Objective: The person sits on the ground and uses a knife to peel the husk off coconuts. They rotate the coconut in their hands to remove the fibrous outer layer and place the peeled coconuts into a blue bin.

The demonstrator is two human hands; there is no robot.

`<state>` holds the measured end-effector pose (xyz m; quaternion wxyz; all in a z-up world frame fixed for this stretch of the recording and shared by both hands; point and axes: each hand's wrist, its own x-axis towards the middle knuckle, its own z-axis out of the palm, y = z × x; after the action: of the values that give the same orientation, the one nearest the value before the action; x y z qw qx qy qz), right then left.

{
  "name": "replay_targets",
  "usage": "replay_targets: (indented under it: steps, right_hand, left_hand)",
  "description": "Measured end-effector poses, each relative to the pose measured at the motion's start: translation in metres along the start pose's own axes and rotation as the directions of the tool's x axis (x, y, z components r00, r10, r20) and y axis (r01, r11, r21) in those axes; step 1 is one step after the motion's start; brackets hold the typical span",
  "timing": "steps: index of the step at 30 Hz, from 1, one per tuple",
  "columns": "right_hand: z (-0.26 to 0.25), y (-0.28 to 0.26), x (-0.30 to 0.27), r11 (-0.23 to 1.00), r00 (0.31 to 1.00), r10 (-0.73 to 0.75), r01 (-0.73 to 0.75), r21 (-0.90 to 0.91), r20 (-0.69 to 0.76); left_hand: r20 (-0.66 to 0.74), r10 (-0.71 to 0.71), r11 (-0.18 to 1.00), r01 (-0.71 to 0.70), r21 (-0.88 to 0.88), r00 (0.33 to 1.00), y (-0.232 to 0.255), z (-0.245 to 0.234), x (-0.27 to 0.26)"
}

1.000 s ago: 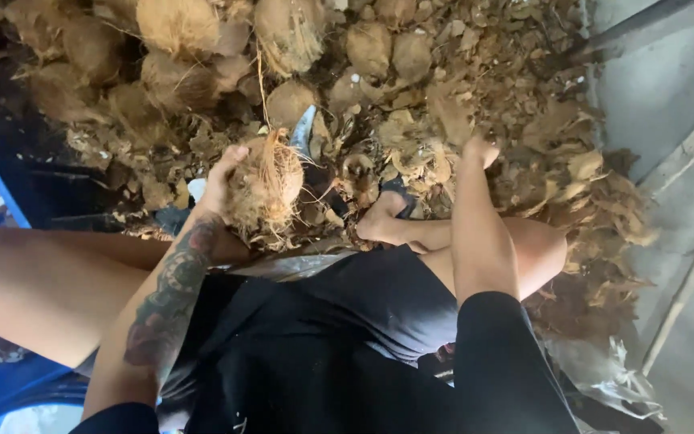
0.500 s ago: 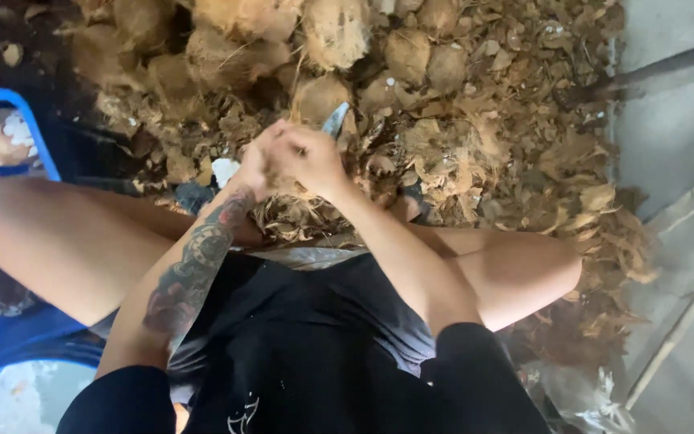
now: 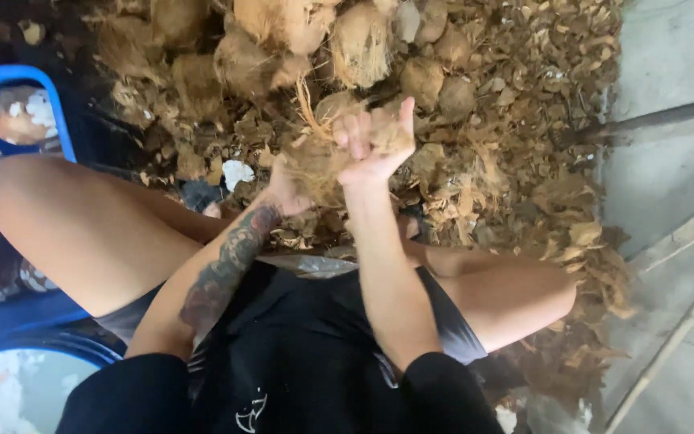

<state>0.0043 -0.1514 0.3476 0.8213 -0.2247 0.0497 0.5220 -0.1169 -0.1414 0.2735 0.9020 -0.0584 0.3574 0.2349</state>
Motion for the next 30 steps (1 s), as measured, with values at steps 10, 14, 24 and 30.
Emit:
replay_targets:
  steps: [10,14,24,30]
  right_hand:
    - [0.036,-0.08,-0.017,0.967,0.994,-0.103,0.11,-0.229,0.044]
    - [0.03,-0.198,-0.008,0.569,0.874,-0.382,0.479,-0.669,0.301]
    - [-0.087,-0.01,-0.001,0.221,0.756,-0.022,0.642,-0.734,0.654]
    - [-0.083,0.032,-0.021,0.141,0.923,-0.233,0.344,-0.928,0.307]
  left_hand:
    - [0.794,-0.079,0.697,-0.536,0.476,0.602,0.019,-0.136,0.138]
    - [0.788,0.006,0.616,-0.623,0.482,0.615,-0.002,0.12,0.005]
    - [-0.049,0.161,0.859,-0.115,0.5,0.986,0.024,-0.118,0.121]
    - [-0.27,0.124,0.817,0.056,0.575,0.955,0.0,-0.119,0.117]
